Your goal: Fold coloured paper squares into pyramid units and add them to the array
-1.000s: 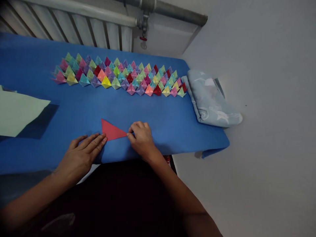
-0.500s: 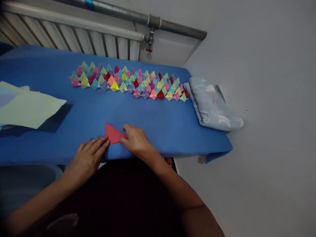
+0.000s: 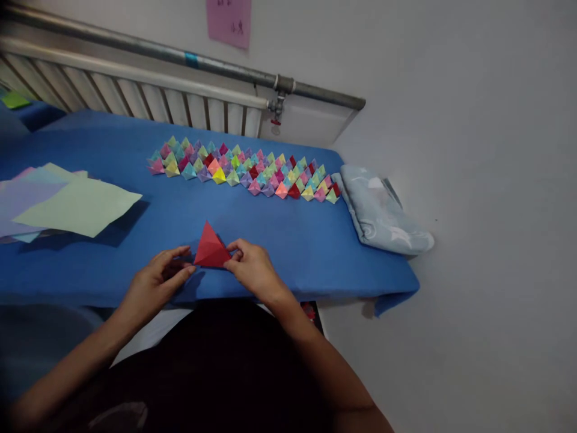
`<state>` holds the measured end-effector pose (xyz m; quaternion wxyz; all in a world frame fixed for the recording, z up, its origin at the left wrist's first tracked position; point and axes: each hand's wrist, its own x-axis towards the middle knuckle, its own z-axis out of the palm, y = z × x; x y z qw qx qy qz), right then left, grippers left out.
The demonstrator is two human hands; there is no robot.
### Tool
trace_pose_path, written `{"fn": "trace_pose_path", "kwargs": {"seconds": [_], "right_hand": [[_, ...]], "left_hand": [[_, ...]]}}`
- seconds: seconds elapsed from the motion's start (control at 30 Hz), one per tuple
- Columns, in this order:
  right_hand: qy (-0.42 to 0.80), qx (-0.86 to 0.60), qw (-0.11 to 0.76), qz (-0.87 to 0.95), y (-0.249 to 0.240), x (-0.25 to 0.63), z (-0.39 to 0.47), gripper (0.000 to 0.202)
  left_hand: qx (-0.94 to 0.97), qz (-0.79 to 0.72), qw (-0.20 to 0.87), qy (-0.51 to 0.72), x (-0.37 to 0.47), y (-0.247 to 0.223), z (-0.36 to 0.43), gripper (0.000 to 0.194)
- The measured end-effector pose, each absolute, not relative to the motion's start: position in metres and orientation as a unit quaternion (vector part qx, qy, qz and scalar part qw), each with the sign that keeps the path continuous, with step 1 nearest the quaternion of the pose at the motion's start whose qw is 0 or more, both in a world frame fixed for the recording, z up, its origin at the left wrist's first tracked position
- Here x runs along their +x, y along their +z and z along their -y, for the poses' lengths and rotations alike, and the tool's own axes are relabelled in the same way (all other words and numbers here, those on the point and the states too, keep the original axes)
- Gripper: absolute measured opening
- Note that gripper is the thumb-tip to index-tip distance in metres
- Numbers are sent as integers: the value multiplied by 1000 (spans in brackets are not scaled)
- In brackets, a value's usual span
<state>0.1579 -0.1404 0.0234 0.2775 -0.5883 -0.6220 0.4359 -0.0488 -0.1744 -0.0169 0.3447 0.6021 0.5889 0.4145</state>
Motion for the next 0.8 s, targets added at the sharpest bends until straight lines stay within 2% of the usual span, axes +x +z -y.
{"fn": "trace_pose_path", "kwargs": {"seconds": [0.1,0.17,0.33,0.67,0.8], "right_hand": [[451,-576,330,597,36,157,152,24],[450,-564,352,597,42,157,158,23],[412,-562,365,617,48,159,166,23],[371,-552,363,653,51,161,173,21],[365,-517,423,648,60,164,178,21]], "left_hand": [[482,-560,500,452,-42,-5,170,47],[432,-539,547,473,-38,1,170,44],[373,-526,561,520,-30,8,174,48],[361,-520,589,502,-28,11,170,43],[309,-477,634,524,-32,13,170,41]]}}
